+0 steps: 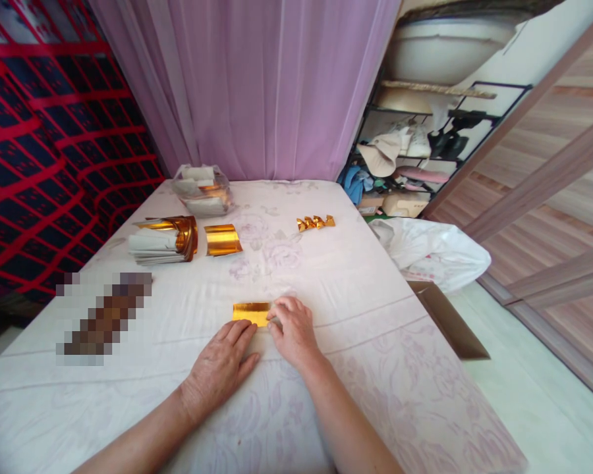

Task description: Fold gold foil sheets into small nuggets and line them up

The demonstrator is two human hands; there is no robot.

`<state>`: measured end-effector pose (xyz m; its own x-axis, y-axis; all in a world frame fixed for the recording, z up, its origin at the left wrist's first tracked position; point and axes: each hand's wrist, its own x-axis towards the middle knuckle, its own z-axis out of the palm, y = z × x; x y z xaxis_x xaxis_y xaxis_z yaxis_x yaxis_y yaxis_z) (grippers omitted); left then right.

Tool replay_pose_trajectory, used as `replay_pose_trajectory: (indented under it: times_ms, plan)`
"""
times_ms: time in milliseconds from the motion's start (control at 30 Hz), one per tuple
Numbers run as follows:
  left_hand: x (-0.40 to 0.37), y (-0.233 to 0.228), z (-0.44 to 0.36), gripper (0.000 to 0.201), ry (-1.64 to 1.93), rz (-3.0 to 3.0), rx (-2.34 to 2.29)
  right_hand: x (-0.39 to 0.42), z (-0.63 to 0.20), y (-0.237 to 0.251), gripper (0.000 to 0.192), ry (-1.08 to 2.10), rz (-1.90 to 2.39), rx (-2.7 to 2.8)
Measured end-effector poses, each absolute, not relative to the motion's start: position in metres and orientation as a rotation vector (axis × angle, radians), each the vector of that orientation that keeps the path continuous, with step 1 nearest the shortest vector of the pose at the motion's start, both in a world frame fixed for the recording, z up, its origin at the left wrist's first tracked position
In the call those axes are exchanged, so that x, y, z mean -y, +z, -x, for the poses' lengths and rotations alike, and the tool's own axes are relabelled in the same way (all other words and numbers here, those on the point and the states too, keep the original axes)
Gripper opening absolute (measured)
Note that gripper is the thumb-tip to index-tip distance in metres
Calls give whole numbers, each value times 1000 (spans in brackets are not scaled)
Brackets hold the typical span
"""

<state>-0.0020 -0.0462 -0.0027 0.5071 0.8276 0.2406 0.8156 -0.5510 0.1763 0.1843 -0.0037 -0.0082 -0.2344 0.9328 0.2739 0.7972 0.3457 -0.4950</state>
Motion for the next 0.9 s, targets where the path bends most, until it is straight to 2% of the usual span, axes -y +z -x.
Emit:
replay_pose_trajectory:
  times_ms: [167, 467, 900]
  plan:
    - [45, -1, 1, 40, 469, -2696, -1475, -2, -188, -7, 22, 334, 1465, 2112]
    - [44, -1, 1, 41, 455, -2679, -1479, 5, -170, -5, 13, 305, 1446, 1991]
    - [41, -2, 7, 39, 434, -2715, -1428, 8, -163, -9, 14, 198, 1516, 2108]
